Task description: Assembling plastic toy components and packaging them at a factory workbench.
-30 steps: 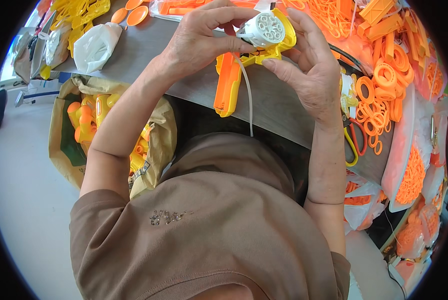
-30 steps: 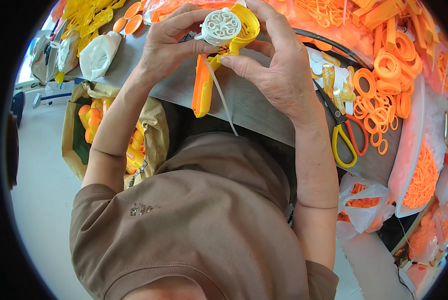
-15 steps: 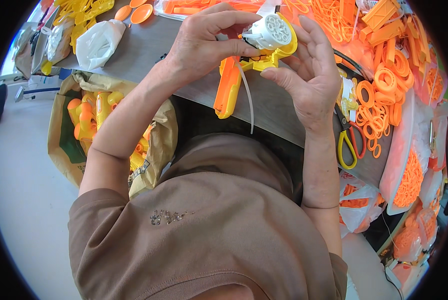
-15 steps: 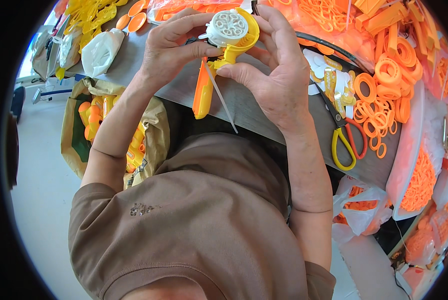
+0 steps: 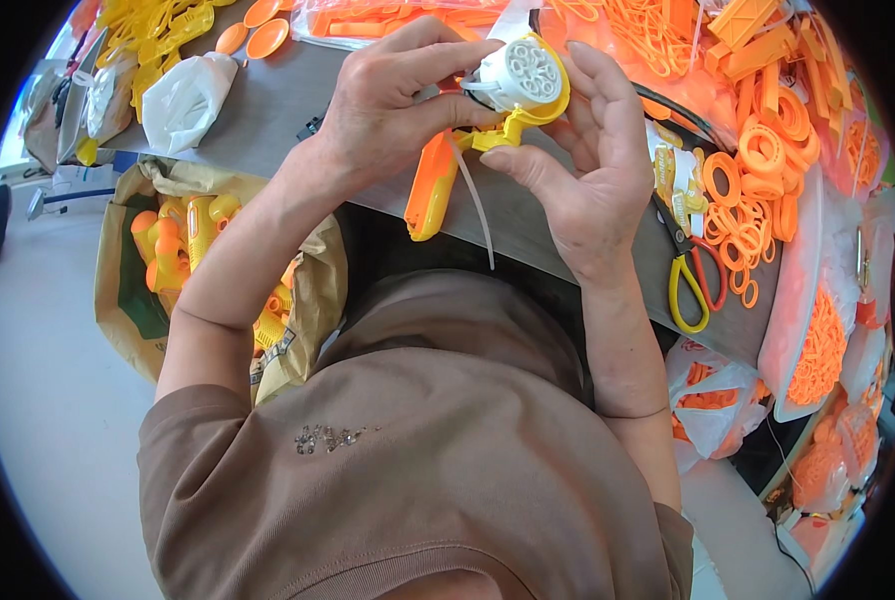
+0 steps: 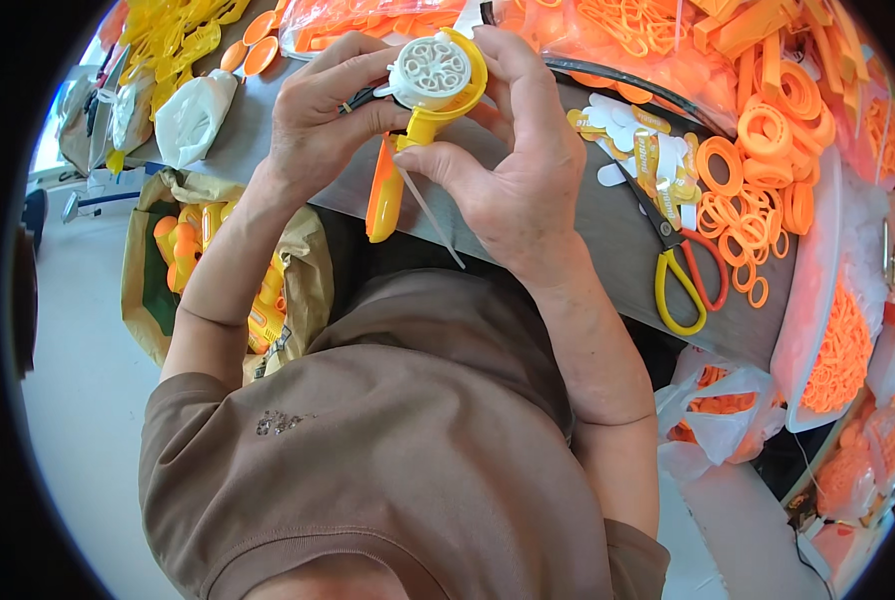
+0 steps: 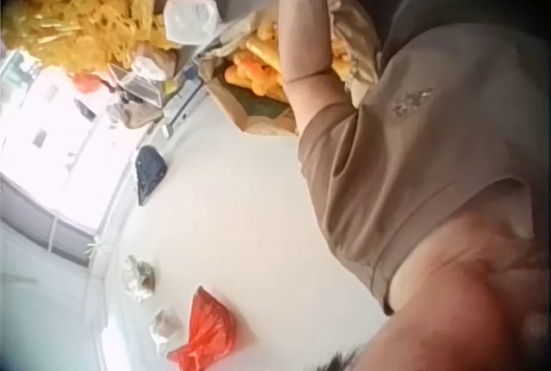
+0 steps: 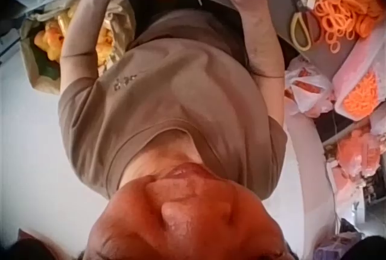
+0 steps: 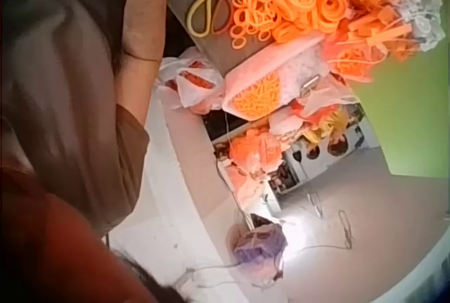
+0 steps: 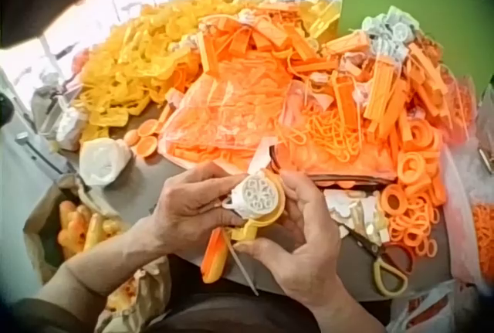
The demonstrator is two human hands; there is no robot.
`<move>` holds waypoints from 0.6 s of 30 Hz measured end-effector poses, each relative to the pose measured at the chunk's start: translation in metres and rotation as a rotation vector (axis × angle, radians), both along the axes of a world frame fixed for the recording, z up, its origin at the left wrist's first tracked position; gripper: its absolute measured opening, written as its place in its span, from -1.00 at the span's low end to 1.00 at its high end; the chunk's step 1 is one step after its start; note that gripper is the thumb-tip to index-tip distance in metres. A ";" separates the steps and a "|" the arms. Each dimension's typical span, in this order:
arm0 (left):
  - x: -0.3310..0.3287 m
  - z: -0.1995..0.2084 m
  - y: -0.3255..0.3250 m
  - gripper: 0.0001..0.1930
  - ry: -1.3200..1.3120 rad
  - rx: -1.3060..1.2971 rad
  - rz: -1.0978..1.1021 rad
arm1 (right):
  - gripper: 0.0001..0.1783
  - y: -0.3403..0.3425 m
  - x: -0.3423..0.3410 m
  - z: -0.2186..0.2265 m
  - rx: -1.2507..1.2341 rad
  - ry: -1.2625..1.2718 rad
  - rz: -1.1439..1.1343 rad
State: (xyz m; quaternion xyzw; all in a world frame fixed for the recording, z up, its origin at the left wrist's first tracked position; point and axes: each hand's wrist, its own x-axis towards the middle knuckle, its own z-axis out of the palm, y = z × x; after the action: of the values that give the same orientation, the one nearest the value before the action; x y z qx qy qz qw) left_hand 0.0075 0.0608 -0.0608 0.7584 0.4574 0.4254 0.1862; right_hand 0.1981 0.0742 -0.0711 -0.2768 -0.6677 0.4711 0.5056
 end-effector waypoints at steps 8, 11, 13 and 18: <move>0.035 -0.009 0.019 -0.58 0.395 0.229 -0.067 | -0.07 0.015 0.043 -0.020 -0.100 -0.249 0.054; 0.045 -0.023 0.026 -0.56 0.481 0.265 -0.080 | -0.09 0.016 0.048 -0.034 -0.040 -0.552 -0.029; 0.044 -0.023 0.030 -0.51 0.485 0.218 -0.078 | -0.12 0.017 0.045 -0.036 0.097 -0.658 -0.097; 0.031 -0.011 0.029 -0.45 0.397 0.136 0.019 | -0.32 0.000 0.041 -0.029 0.303 -0.579 -0.315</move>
State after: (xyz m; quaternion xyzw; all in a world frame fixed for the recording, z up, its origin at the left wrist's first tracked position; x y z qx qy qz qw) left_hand 0.0385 0.0900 -0.0720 0.8338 0.4625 0.2993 0.0366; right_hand 0.2394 0.0743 -0.1000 -0.4200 -0.7946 0.1854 0.3972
